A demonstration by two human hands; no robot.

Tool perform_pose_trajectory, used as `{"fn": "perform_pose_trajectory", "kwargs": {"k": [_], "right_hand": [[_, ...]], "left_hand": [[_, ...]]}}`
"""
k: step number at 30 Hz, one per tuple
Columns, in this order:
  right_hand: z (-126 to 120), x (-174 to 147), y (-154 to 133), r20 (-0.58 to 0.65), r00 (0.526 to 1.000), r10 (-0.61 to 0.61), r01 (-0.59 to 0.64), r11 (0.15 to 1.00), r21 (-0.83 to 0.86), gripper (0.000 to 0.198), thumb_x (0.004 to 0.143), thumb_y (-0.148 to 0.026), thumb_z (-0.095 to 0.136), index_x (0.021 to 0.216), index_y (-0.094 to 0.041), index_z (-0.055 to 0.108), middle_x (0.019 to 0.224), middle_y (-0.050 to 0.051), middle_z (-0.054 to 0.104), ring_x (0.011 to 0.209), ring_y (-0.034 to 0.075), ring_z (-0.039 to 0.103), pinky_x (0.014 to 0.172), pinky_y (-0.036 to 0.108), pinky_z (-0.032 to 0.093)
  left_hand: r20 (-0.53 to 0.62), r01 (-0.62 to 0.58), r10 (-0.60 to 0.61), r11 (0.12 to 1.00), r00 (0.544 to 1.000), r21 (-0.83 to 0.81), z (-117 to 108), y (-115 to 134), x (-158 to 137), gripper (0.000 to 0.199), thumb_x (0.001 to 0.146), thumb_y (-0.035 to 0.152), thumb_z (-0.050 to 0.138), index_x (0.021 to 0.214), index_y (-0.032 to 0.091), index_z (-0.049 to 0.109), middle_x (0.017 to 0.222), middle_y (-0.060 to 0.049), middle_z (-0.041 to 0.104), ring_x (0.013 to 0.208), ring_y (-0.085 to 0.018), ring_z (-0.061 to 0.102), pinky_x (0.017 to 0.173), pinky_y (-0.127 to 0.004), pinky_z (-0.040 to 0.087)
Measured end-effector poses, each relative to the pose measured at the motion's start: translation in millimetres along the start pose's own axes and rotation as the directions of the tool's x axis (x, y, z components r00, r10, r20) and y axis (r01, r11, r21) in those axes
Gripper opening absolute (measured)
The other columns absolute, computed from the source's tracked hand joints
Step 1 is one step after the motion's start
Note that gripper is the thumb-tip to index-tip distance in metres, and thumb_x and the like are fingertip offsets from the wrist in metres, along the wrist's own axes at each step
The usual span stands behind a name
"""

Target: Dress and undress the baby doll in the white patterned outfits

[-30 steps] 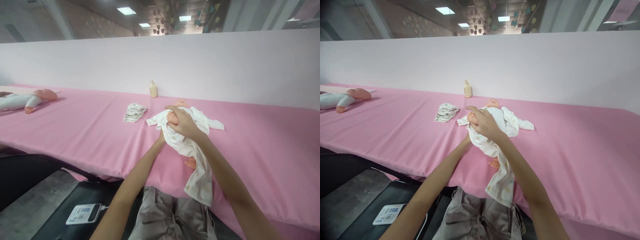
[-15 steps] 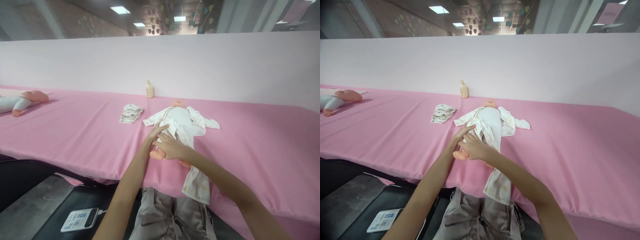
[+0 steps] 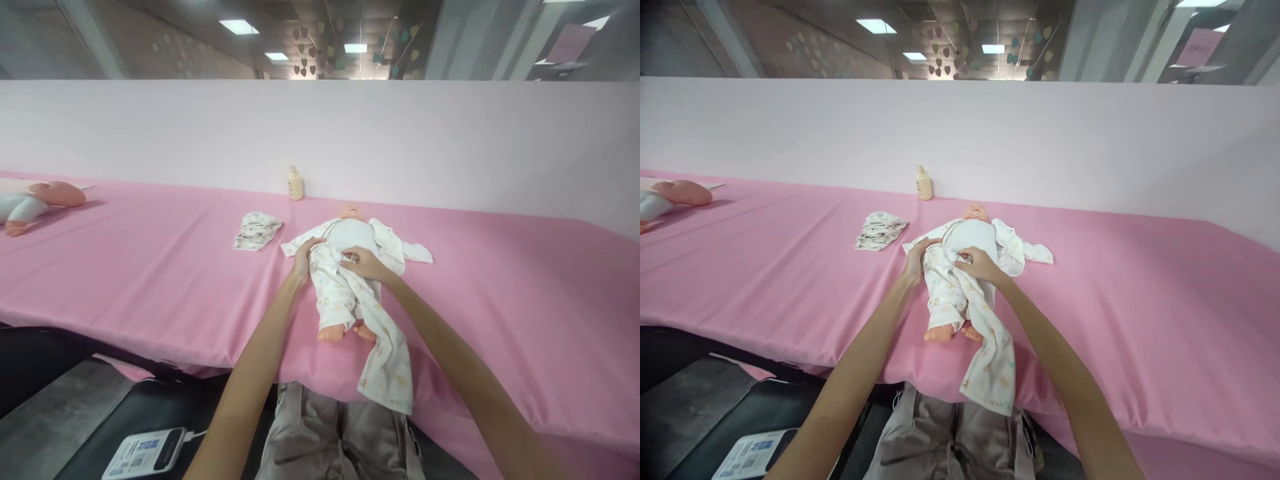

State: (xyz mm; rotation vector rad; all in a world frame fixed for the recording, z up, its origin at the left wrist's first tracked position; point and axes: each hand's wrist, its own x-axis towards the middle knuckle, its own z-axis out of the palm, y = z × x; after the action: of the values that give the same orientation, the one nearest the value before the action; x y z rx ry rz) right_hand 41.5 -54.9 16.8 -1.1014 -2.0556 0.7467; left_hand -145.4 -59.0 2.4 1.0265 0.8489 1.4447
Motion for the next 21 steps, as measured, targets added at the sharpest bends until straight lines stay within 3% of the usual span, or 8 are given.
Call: {"fn": "perform_pose_trajectory", "kwargs": {"k": [2, 4, 7, 10, 13, 17, 21], "right_hand": [[9, -5, 2, 0.037, 0.998, -0.051, 0.051, 0.999, 0.000, 0.026, 0.074, -0.040, 0.062, 0.079, -0.015, 0.062, 0.078, 0.001, 0.059, 0.072, 0.013, 0.050, 0.071, 0.028, 0.039], [13, -10, -2, 0.047, 0.999, -0.020, 0.019, 0.999, 0.036, 0.029, 0.076, -0.043, 0.058, 0.068, -0.016, 0.055, 0.065, -0.003, 0.051, 0.066, 0.012, 0.044, 0.065, 0.026, 0.035], [10, -11, -6, 0.052, 0.991, 0.124, -0.135, 0.940, 0.313, 0.031, 0.073, -0.045, 0.060, 0.067, -0.017, 0.049, 0.064, -0.004, 0.048, 0.064, 0.011, 0.043, 0.061, 0.025, 0.034], [2, -11, -6, 0.136, 0.970, 0.200, -0.240, 0.736, 0.633, 0.029, 0.069, -0.043, 0.064, 0.069, -0.018, 0.049, 0.066, -0.003, 0.051, 0.066, 0.011, 0.048, 0.062, 0.024, 0.038], [-6, -14, -3, 0.201, 0.968, 0.152, -0.252, 0.600, 0.759, 0.026, 0.062, -0.030, 0.069, 0.077, -0.018, 0.050, 0.070, -0.004, 0.053, 0.068, 0.011, 0.051, 0.064, 0.023, 0.041], [-6, -17, 4, 0.216, 0.966, 0.139, -0.257, 0.580, 0.773, 0.050, 0.052, -0.017, 0.073, 0.095, -0.023, 0.048, 0.079, -0.005, 0.058, 0.068, 0.011, 0.055, 0.061, 0.021, 0.041], [7, -14, 12, 0.084, 0.981, 0.173, -0.181, 0.675, 0.715, 0.042, 0.056, -0.021, 0.073, 0.091, -0.021, 0.051, 0.072, -0.006, 0.057, 0.061, 0.009, 0.052, 0.057, 0.021, 0.039]], "left_hand": [[0.065, -0.059, 0.049, 0.983, 0.997, 0.174, 1, 1, -3, 0.029, 0.070, 0.043, 0.062, 0.079, 0.016, 0.066, 0.069, -0.001, 0.061, 0.070, -0.015, 0.057, 0.064, -0.023, 0.043], [0.136, -0.102, 0.053, 0.918, 0.989, 0.384, 1, 1, -6, 0.027, 0.063, 0.039, 0.072, 0.066, 0.015, 0.063, 0.058, 0.002, 0.054, 0.058, -0.011, 0.050, 0.053, -0.020, 0.036], [0.153, -0.079, -0.003, 0.846, 0.988, 0.528, 1, 1, -9, 0.034, 0.057, 0.037, 0.078, 0.053, 0.014, 0.055, 0.048, 0.004, 0.044, 0.047, -0.007, 0.039, 0.045, -0.020, 0.027], [0.082, -0.036, 0.009, 0.941, 0.997, 0.338, 4, 1, -9, 0.032, 0.063, 0.043, 0.075, 0.066, 0.014, 0.061, 0.060, 0.001, 0.057, 0.054, -0.009, 0.050, 0.051, -0.021, 0.038], [0.009, -0.013, 0.013, 0.997, 1.000, 0.081, 9, 1, -7, 0.034, 0.068, 0.045, 0.072, 0.082, 0.015, 0.063, 0.077, -0.002, 0.065, 0.067, -0.013, 0.059, 0.065, -0.024, 0.047], [0.046, 0.075, -0.075, 0.997, 0.996, 0.000, 16, -2, -7, 0.039, 0.072, 0.048, 0.067, 0.089, 0.014, 0.062, 0.084, -0.007, 0.068, 0.076, -0.017, 0.063, 0.070, -0.027, 0.050], [0.098, 0.128, -0.141, 0.984, 0.985, 0.124, 18, -3, -12, 0.043, 0.069, 0.050, 0.069, 0.091, 0.014, 0.062, 0.079, -0.007, 0.068, 0.076, -0.020, 0.064, 0.065, -0.028, 0.049]]}}
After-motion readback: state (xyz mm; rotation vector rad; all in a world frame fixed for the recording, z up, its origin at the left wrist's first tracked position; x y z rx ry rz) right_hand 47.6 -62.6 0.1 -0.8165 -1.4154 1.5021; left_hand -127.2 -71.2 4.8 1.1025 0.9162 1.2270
